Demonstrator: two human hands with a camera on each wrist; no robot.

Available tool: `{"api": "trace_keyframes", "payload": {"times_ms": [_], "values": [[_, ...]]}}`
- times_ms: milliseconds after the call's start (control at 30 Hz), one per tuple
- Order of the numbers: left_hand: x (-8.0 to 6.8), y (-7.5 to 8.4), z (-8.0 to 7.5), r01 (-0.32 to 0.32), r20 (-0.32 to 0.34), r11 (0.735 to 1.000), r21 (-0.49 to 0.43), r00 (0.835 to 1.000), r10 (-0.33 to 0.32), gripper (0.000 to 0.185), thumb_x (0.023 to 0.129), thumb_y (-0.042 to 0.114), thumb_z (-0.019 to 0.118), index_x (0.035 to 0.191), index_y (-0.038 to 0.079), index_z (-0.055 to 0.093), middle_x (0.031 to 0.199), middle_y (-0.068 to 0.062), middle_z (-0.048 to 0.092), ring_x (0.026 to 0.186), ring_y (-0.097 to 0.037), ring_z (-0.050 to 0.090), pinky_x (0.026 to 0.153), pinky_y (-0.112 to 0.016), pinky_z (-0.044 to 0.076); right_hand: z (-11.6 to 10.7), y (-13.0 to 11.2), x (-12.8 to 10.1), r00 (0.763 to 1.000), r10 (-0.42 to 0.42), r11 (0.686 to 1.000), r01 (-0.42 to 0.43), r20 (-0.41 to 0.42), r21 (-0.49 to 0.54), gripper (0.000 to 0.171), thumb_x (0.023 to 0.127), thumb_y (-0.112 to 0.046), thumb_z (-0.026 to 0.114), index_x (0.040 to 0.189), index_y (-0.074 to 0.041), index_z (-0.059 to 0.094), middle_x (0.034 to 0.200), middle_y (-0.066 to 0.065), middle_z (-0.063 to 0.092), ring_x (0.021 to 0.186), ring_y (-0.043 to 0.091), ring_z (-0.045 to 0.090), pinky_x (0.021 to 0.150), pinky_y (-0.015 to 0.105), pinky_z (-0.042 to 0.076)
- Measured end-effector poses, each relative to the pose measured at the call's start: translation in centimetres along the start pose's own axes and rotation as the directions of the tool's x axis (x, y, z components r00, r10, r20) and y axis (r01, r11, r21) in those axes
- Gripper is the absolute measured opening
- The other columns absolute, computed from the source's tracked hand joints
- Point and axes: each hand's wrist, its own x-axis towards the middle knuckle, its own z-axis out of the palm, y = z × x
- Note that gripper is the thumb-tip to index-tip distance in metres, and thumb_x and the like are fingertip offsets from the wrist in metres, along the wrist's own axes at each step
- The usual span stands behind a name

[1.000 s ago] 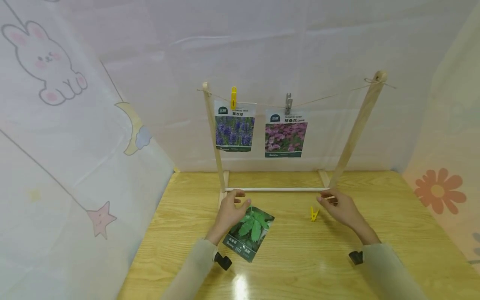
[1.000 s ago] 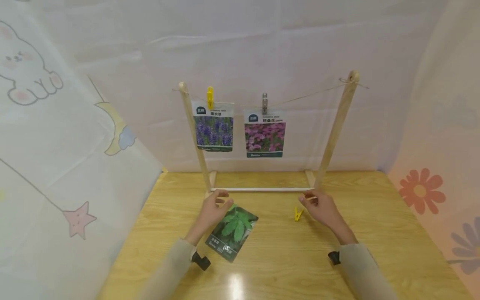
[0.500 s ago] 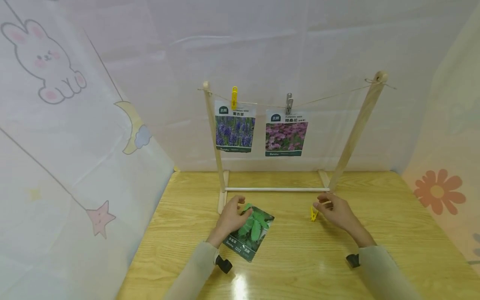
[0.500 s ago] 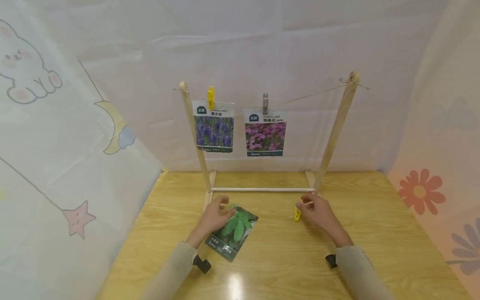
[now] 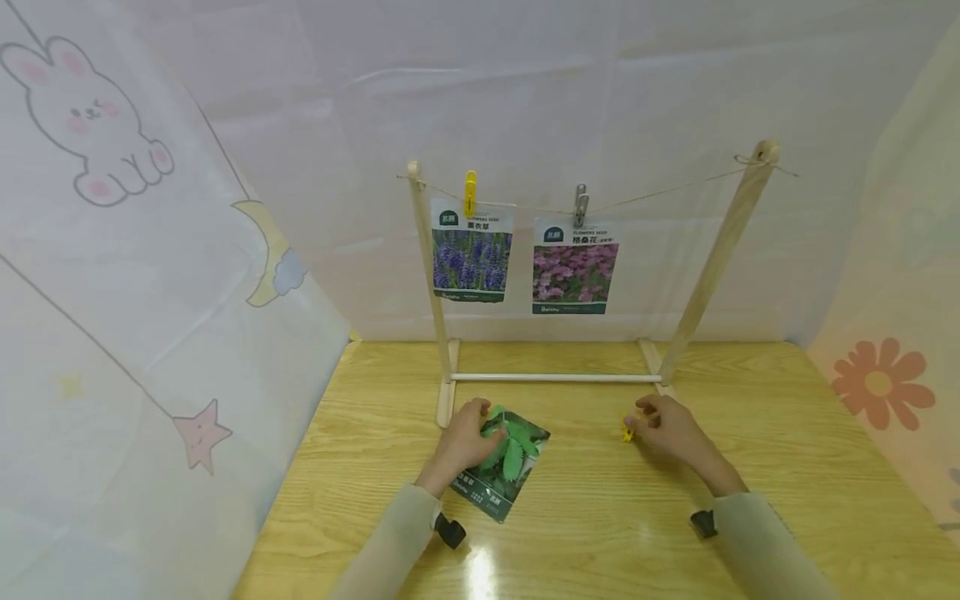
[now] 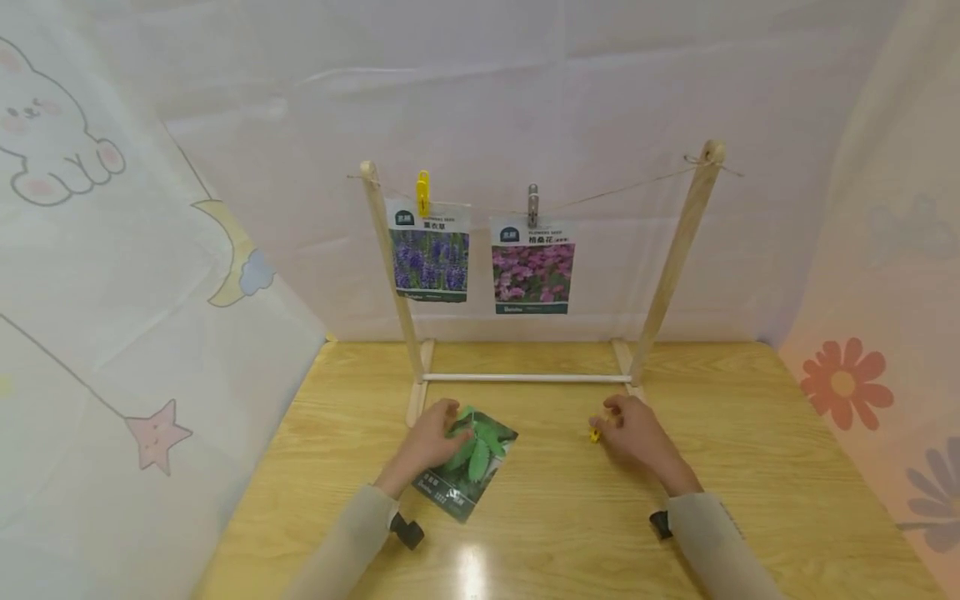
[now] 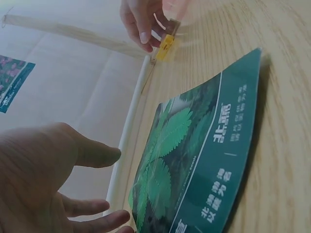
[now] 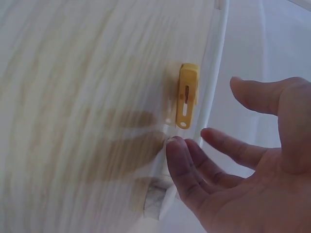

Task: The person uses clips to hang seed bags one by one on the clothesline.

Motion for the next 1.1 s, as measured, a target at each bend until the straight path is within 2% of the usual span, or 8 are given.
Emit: {"api": "trace_keyframes", "payload": {"times_ms": [133, 400, 567, 733, 933, 1100], "values": [[0.2, -0.2, 0.5, 0.012, 0.006, 0.998, 0.059, 1.0, -0.013, 0.064, 0.101, 0.034, 0.074, 0.149, -0.002, 0.051, 0.136, -0.022, 0.064, 0.121, -0.04, 0.064, 0.099, -0.056, 0.057, 0.2, -0.1, 0.1, 1.0, 0.015, 0.999, -0.015, 0.017, -0.04, 0.056, 0.102, -0.028, 0.074, 0.129, 0.02, 0.061, 0.111, 0.03, 0.069, 0.095, 0.035, 0.068, 0.08, 0.053, 0.06], [0.5, -0.2, 1.2, 0.013, -0.038, 0.986, 0.167, 0.999, -0.007, 0.062, 0.096, 0.033, 0.08, 0.143, -0.001, 0.057, 0.132, -0.02, 0.06, 0.113, -0.04, 0.061, 0.088, -0.054, 0.059, 0.9, 0.2, 0.5, 0.997, 0.04, 0.998, -0.036, 0.065, -0.06, 0.053, 0.103, -0.032, 0.072, 0.118, 0.019, 0.064, 0.09, 0.012, 0.065, 0.078, 0.021, 0.058, 0.069, 0.036, 0.051], [0.7, 0.1, 1.3, 0.053, -0.053, 0.978, 0.201, 0.998, -0.043, 0.061, 0.095, 0.033, 0.083, 0.141, 0.001, 0.059, 0.135, -0.022, 0.057, 0.114, -0.043, 0.06, 0.084, -0.055, 0.059, 1.2, 0.2, 0.9, 0.997, 0.053, 0.996, -0.048, 0.064, -0.074, 0.052, 0.103, -0.032, 0.072, 0.112, 0.018, 0.064, 0.085, 0.011, 0.061, 0.074, 0.021, 0.055, 0.064, 0.035, 0.048], [0.8, 0.4, 1.4, 0.098, -0.045, 0.973, 0.208, 0.995, -0.091, 0.061, 0.095, 0.034, 0.083, 0.141, 0.003, 0.06, 0.138, -0.021, 0.056, 0.119, -0.044, 0.059, 0.086, -0.056, 0.059, 1.4, 0.0, 1.2, 0.995, 0.072, 0.994, -0.067, 0.063, -0.083, 0.053, 0.103, -0.035, 0.071, 0.11, 0.017, 0.062, 0.085, 0.013, 0.062, 0.074, 0.022, 0.055, 0.065, 0.036, 0.051], [1.0, 0.5, 1.5, 0.111, -0.044, 0.972, 0.208, 0.994, -0.105, 0.062, 0.093, 0.033, 0.085, 0.141, 0.002, 0.061, 0.138, -0.021, 0.056, 0.119, -0.044, 0.059, 0.087, -0.056, 0.059, 1.7, -0.2, 1.6, 0.994, 0.083, 0.993, -0.077, 0.068, -0.094, 0.056, 0.103, -0.036, 0.072, 0.113, 0.018, 0.061, 0.094, 0.021, 0.068, 0.08, 0.026, 0.063, 0.07, 0.044, 0.058], [1.0, 0.6, 1.4, 0.118, -0.045, 0.975, 0.187, 0.993, -0.112, 0.064, 0.092, 0.032, 0.087, 0.142, 0.002, 0.06, 0.14, -0.021, 0.055, 0.118, -0.044, 0.059, 0.088, -0.055, 0.059, 2.0, -0.1, 1.9, 0.995, 0.089, 0.991, -0.084, 0.049, -0.103, 0.054, 0.101, -0.037, 0.074, 0.109, 0.016, 0.062, 0.093, 0.022, 0.07, 0.079, 0.027, 0.064, 0.069, 0.044, 0.058]]}}
